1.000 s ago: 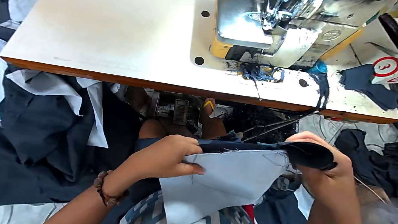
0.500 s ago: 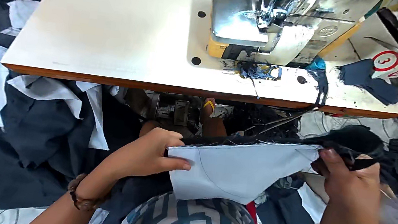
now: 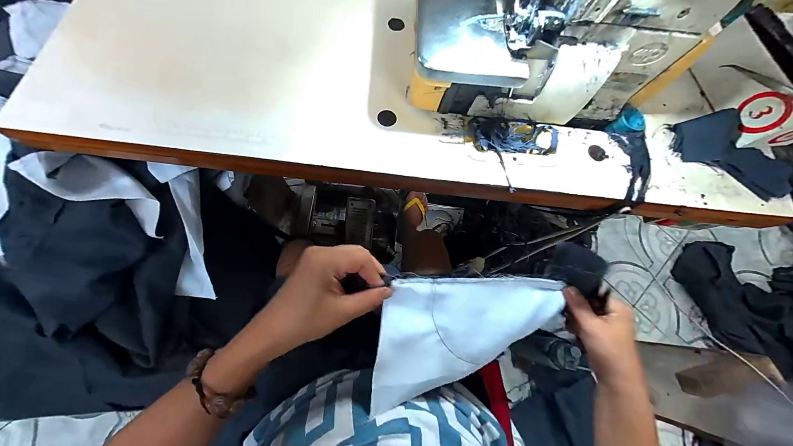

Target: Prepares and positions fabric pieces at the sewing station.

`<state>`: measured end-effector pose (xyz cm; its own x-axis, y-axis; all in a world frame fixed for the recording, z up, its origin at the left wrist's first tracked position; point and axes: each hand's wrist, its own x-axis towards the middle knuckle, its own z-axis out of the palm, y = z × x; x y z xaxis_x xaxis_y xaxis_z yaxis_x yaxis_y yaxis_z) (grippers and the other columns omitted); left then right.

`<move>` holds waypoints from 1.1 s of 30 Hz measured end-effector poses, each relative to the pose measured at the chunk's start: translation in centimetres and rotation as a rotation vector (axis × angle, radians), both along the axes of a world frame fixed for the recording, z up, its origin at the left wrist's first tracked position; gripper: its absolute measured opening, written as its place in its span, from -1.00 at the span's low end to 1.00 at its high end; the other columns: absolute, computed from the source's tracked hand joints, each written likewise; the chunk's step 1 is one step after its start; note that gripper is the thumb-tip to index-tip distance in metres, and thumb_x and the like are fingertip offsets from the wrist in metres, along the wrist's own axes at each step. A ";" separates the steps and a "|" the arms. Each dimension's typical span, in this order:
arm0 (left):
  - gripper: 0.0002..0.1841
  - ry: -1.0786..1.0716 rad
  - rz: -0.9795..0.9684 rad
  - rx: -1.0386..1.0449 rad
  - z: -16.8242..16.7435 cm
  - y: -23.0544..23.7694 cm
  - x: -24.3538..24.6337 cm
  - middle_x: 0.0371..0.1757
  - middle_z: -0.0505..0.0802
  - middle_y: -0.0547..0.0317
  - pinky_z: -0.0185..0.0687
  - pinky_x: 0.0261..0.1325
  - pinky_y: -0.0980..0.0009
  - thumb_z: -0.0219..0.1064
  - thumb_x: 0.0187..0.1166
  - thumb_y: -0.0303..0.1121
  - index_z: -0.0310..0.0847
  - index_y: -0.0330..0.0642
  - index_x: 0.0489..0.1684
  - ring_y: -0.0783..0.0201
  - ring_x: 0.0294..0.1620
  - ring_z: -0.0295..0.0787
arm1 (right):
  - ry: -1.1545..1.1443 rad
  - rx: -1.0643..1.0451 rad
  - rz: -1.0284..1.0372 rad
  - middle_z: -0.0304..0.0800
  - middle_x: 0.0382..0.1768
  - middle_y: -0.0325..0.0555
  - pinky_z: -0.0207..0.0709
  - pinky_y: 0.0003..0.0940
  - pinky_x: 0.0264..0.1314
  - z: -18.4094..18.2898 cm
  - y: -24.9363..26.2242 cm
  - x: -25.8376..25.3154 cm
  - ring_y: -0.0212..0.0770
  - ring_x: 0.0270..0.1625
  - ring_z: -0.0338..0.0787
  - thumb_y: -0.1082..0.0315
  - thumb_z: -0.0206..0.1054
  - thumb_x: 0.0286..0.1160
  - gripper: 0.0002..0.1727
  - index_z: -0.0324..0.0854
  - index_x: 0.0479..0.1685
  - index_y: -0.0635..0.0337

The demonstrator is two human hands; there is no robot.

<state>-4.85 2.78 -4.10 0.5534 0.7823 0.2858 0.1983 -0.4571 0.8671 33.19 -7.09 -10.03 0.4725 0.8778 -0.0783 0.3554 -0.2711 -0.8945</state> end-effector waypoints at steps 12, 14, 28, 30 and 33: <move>-0.89 0.036 -0.102 0.256 -0.8 -1.0 3.5 -0.31 0.88 0.06 0.65 -0.11 0.69 0.43 0.39 -0.49 0.72 -0.31 -0.51 0.50 -0.24 0.78 | -0.259 0.122 0.733 0.79 0.20 -0.01 0.65 -0.28 -0.14 8.7 3.8 -8.5 -0.27 -0.09 0.77 0.22 0.52 0.41 -0.41 0.61 0.46 0.20; -0.90 0.037 -0.053 0.286 -0.6 -1.3 3.0 -0.29 0.89 0.05 0.66 -0.10 0.67 0.43 0.39 -0.50 0.72 -0.31 -0.50 0.47 -0.23 0.79 | -0.140 0.009 0.943 0.81 -0.09 -0.13 0.62 -0.44 -0.07 7.4 5.5 -11.0 -0.43 -0.17 0.72 0.28 0.38 0.58 -0.69 0.74 0.17 0.24; -0.82 0.408 0.420 0.162 -13.0 -4.6 -9.7 0.15 0.87 -0.24 0.78 0.25 -0.04 0.32 0.36 -0.70 0.82 -0.47 -0.18 -0.10 0.15 0.89 | -0.099 0.307 0.431 0.68 -0.50 -0.68 0.44 -0.80 -0.53 11.4 1.1 -2.3 -0.74 -0.59 0.52 0.02 0.34 0.58 -0.87 0.76 -0.18 -0.27; -0.85 0.412 0.283 -0.087 -9.7 -4.2 -12.2 -0.18 0.89 -0.11 0.75 0.10 0.10 0.29 0.51 -0.58 0.81 -0.43 -0.25 0.12 -0.09 0.86 | -0.113 0.271 0.426 0.67 -0.50 -0.69 0.42 -0.80 -0.53 11.1 0.5 -1.5 -0.75 -0.59 0.51 -0.04 0.33 0.59 -0.82 0.76 -0.17 -0.27; -0.83 0.221 -0.070 -0.243 -2.2 -2.8 -17.6 -0.43 0.73 0.62 0.53 -0.23 0.74 0.30 0.64 -0.15 0.71 0.07 -0.33 0.83 -0.35 0.56 | -0.056 0.292 0.486 0.73 -0.23 -0.68 0.48 -0.78 -0.47 11.4 -0.4 0.4 -0.73 -0.48 0.57 -0.02 0.36 0.58 -0.88 0.75 -0.17 -0.32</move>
<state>-22.42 -0.05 -6.25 0.6357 0.7710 -0.0371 0.3694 -0.2617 0.8917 33.55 -7.52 1.39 0.0051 0.9769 0.2139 0.4261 0.1913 -0.8842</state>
